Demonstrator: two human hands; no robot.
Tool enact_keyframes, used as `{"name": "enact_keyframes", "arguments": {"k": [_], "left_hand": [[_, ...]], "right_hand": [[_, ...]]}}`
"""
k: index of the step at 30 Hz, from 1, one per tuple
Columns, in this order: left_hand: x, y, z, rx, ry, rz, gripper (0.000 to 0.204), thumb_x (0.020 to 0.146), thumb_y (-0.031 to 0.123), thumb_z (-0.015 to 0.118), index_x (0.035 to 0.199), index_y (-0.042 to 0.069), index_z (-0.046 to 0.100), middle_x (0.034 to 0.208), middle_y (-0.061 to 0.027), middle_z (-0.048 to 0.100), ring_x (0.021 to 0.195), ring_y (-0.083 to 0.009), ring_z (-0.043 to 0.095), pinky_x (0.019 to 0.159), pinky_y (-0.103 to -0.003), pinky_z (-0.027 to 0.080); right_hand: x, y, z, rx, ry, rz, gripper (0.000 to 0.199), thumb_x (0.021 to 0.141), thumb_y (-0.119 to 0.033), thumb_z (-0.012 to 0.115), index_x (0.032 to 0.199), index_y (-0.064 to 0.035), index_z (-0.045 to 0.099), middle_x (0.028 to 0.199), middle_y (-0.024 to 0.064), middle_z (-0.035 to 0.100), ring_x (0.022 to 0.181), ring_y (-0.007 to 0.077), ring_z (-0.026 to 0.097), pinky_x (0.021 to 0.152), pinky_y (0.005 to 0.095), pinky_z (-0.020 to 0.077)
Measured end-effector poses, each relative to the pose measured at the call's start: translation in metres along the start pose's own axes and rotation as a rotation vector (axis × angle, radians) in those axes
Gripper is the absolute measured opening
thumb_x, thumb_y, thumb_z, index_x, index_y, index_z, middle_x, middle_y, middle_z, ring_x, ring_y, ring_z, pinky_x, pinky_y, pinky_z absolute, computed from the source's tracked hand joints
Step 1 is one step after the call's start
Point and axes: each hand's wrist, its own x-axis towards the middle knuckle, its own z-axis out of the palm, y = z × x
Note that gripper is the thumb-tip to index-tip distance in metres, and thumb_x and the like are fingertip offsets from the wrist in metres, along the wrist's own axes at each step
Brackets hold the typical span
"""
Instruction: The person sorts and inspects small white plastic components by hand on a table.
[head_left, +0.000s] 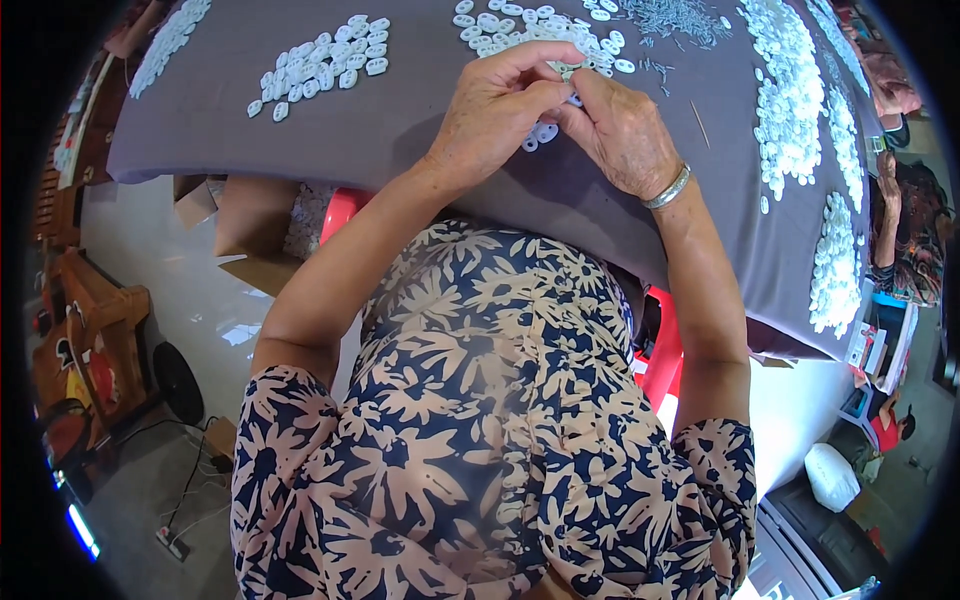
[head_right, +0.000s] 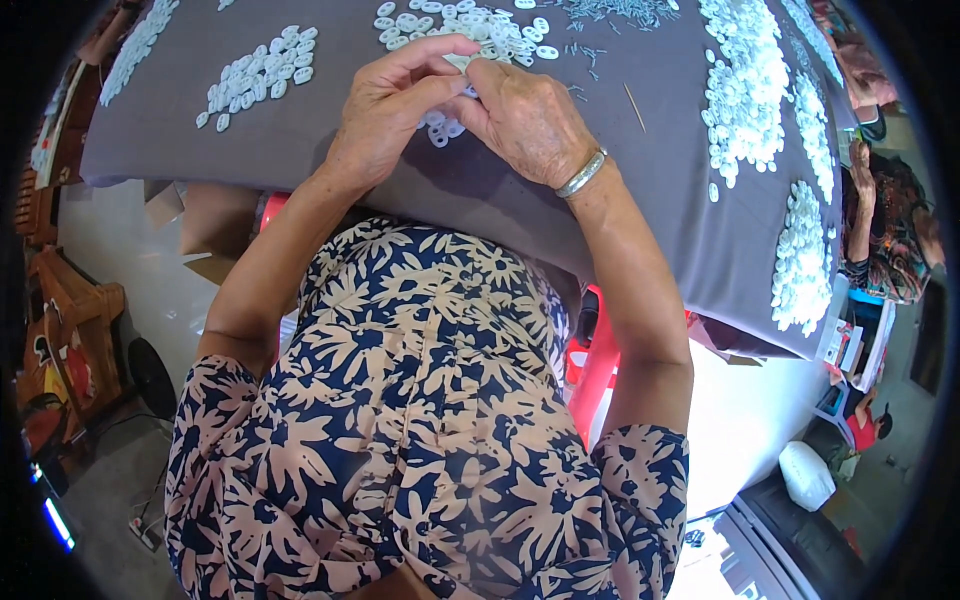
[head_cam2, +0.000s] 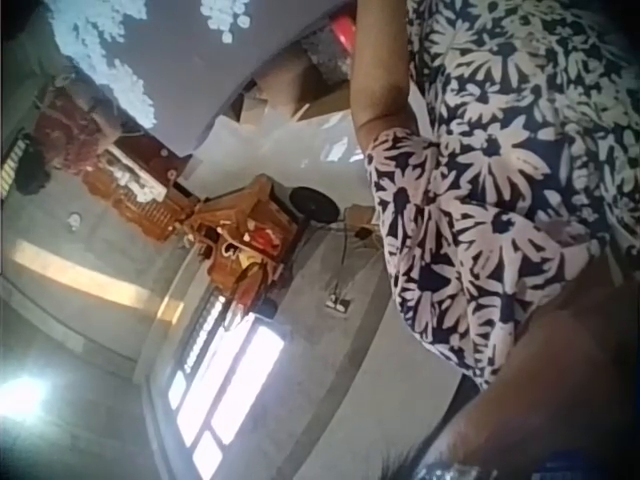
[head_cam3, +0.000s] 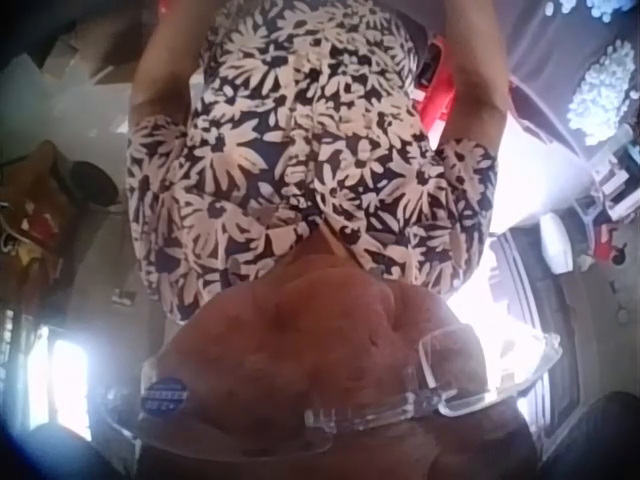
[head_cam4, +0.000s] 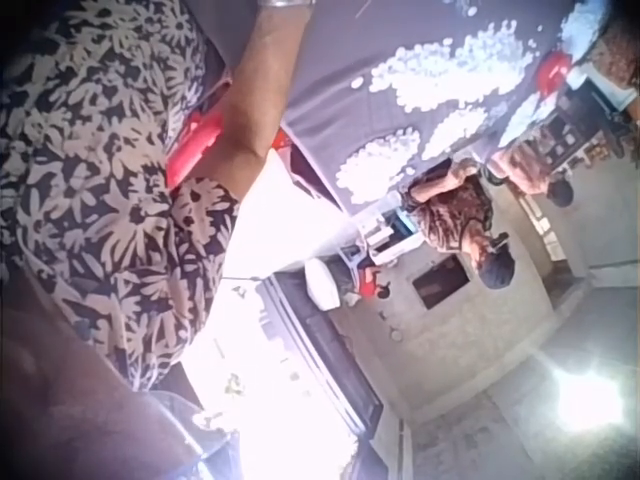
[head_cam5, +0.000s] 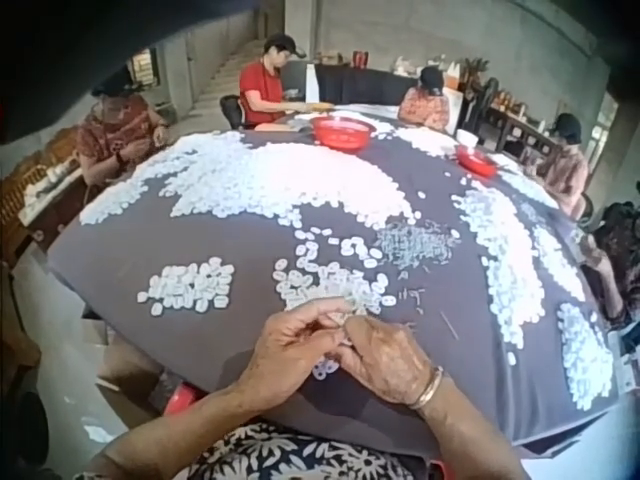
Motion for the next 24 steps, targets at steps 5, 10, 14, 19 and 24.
{"name": "enact_keyframes", "arguments": {"k": [5, 10, 14, 19, 24], "left_hand": [[-0.005, -0.001, 0.009, -0.029, 0.127, -0.027, 0.026, 0.086, 0.003, 0.055, 0.11, 0.003, 0.067, 0.079, 0.0021, 0.058, 0.073, -0.005, 0.051, 0.067, -0.019, 0.042], [-0.007, -0.002, 0.011, -0.057, 0.141, -0.003, 0.027, 0.085, 0.002, 0.054, 0.109, 0.004, 0.067, 0.078, 0.0025, 0.057, 0.071, -0.0048, 0.049, 0.065, -0.018, 0.04], [-0.002, 0.003, 0.004, 0.045, 0.107, 0.012, 0.024, 0.087, 0.003, 0.055, 0.108, 0.004, 0.066, 0.079, 0.0024, 0.058, 0.073, -0.0055, 0.053, 0.066, -0.02, 0.044], [0.012, 0.012, -0.019, 0.253, 0.194, 0.154, 0.016, 0.086, 0.003, 0.055, 0.101, 0.001, 0.062, 0.077, -0.0026, 0.061, 0.067, -0.008, 0.055, 0.061, -0.023, 0.045], [0.031, 0.037, -0.097, 0.873, 0.362, 0.142, 0.011, 0.081, 0.002, 0.054, 0.088, 0.0, 0.062, 0.082, -0.0073, 0.064, 0.069, -0.0169, 0.059, 0.062, -0.03, 0.046]], "right_hand": [[-0.002, 0.003, 0.007, -0.018, -0.008, 0.018, 0.027, 0.087, -0.024, 0.064, 0.084, -0.0025, 0.049, 0.072, 0.0158, 0.057, 0.068, 0.0349, 0.06, 0.058, 0.0403, 0.0478], [-0.001, 0.004, 0.008, -0.025, 0.001, -0.052, 0.028, 0.085, -0.025, 0.066, 0.082, -0.0027, 0.049, 0.068, 0.0151, 0.057, 0.066, 0.0338, 0.06, 0.056, 0.0396, 0.0477], [0.002, 0.006, 0.009, -0.013, 0.082, -0.06, 0.029, 0.084, -0.026, 0.067, 0.085, -0.0022, 0.05, 0.066, 0.014, 0.055, 0.063, 0.0337, 0.059, 0.056, 0.0394, 0.0474], [0.004, 0.0, -0.004, 0.106, 0.195, 0.121, 0.026, 0.084, -0.022, 0.069, 0.079, -0.0024, 0.053, 0.06, 0.0059, 0.05, 0.051, 0.0154, 0.047, 0.05, 0.0278, 0.0411], [-0.003, 0.023, -0.005, 0.298, 0.19, 0.309, 0.019, 0.087, -0.013, 0.067, 0.075, -0.0013, 0.058, 0.063, -0.0011, 0.055, 0.058, 0.0026, 0.045, 0.05, 0.0229, 0.0386]]}}
